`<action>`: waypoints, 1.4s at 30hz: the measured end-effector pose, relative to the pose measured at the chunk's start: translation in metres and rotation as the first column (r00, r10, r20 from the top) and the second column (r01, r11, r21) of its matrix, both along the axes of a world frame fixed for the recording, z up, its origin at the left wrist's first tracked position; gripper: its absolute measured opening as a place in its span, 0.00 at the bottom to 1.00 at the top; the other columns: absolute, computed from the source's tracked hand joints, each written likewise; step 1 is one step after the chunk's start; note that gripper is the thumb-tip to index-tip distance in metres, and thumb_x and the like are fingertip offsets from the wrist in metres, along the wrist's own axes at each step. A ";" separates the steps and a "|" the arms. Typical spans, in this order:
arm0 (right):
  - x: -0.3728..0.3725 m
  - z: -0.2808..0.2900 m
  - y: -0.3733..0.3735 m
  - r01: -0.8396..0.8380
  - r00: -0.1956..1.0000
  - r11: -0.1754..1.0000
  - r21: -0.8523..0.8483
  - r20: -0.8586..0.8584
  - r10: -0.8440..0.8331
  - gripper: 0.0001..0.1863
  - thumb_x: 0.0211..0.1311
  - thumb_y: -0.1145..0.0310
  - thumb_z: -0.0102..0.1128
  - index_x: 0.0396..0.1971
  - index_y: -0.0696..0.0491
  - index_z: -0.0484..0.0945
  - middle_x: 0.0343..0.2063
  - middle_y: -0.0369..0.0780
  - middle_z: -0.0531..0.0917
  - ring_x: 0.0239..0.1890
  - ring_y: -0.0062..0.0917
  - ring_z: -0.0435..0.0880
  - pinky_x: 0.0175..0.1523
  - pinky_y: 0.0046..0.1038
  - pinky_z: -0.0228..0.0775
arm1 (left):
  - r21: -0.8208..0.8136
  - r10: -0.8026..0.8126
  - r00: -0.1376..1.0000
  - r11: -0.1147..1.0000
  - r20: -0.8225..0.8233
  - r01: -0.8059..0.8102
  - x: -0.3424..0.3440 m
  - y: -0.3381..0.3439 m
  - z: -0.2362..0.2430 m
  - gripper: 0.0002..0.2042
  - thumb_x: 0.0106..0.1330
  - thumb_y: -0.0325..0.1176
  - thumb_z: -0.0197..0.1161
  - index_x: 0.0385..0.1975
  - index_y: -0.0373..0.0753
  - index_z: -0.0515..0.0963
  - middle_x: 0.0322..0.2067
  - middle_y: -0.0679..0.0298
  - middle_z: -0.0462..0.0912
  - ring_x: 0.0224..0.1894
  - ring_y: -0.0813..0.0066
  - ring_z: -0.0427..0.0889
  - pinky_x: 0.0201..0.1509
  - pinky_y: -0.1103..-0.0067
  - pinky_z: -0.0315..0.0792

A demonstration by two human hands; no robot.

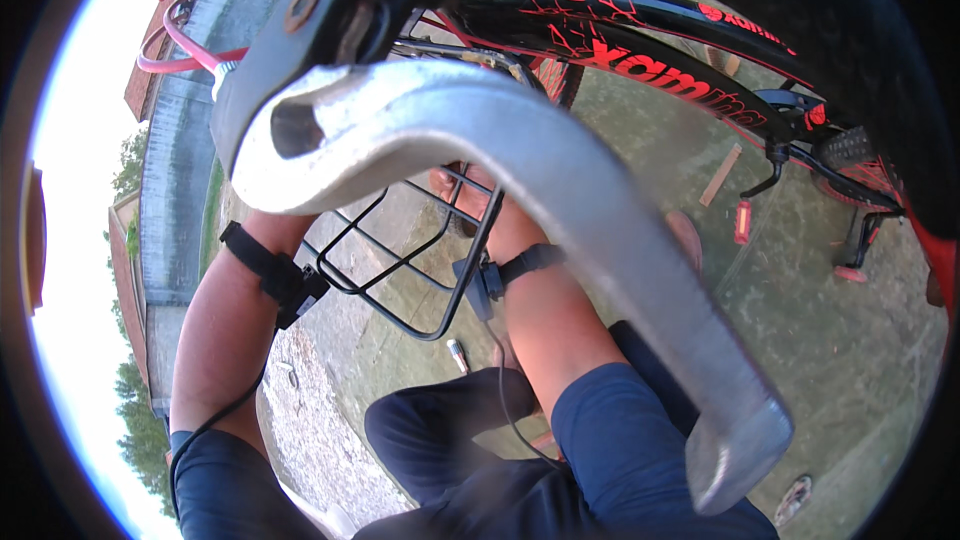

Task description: The person attaches a metal bracket to a bicycle basket and uses a wrench to tighten components on the front of the bicycle. They handle a metal bracket, screws, and a wrench while working on the bike frame and basket area.

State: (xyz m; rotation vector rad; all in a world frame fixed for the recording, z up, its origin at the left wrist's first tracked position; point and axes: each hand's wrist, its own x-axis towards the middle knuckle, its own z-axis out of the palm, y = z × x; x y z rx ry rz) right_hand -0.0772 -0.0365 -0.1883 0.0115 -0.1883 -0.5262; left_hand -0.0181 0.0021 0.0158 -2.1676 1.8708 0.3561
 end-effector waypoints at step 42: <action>-0.005 0.015 -0.008 0.046 0.994 0.990 0.134 -0.100 -0.032 0.10 0.65 0.57 0.62 0.27 0.44 0.75 0.18 0.29 0.76 0.17 0.15 0.71 0.19 0.20 0.62 | -0.192 -0.355 0.930 0.910 0.094 0.367 -0.017 0.008 0.018 0.10 0.64 0.37 0.60 0.34 0.36 0.77 0.30 0.51 0.83 0.39 0.49 0.81 0.44 0.62 0.74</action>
